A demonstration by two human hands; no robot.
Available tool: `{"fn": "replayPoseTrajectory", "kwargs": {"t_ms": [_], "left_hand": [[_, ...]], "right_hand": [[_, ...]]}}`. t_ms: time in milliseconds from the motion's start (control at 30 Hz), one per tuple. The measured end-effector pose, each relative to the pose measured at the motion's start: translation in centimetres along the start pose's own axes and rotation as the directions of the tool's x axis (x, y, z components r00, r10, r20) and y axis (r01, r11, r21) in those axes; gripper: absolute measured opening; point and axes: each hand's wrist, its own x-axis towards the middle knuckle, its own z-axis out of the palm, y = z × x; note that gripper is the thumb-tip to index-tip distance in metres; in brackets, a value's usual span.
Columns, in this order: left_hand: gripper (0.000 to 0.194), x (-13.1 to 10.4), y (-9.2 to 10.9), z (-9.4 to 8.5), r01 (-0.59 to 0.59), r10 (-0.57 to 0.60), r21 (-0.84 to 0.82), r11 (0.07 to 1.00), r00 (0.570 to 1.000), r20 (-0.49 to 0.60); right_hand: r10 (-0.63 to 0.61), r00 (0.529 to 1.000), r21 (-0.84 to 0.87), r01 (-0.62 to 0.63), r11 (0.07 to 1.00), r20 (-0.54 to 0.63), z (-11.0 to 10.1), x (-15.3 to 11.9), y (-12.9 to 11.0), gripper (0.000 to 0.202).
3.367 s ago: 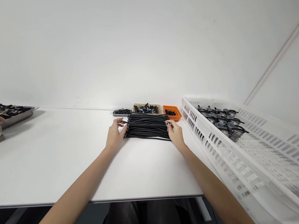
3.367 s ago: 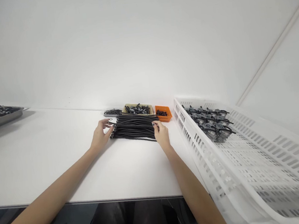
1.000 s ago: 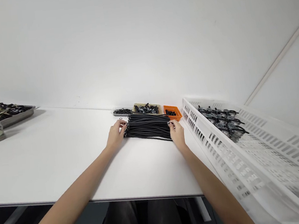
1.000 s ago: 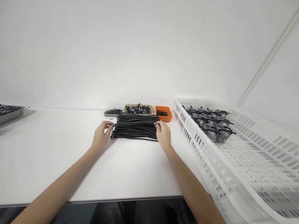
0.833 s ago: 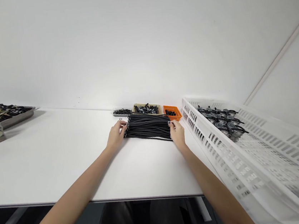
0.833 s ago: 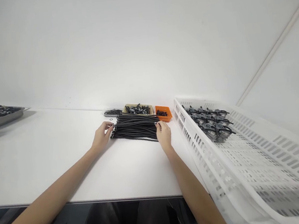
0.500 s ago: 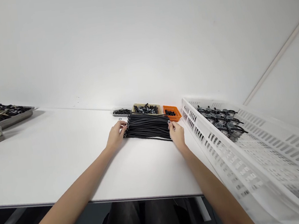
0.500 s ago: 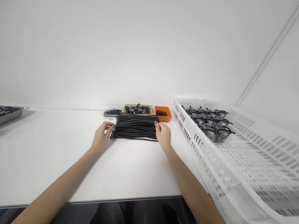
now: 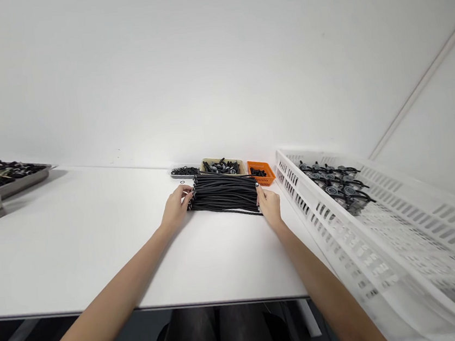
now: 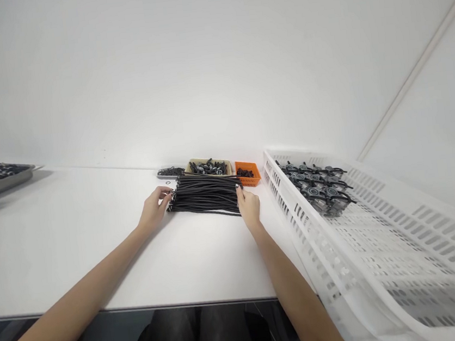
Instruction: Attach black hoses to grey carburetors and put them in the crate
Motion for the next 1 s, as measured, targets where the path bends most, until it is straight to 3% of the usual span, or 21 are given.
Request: {"fn": "replayPoseTrajectory", "kwargs": {"t_ms": [1000], "left_hand": [[0.016,-0.01,0.13,-0.08,0.009,-0.009,-0.008,1.000,1.000,-0.004]], "right_hand": [[-0.127,0.991,0.207,0.135,0.969,-0.049,0.73,0.41,0.81,0.018]]}}
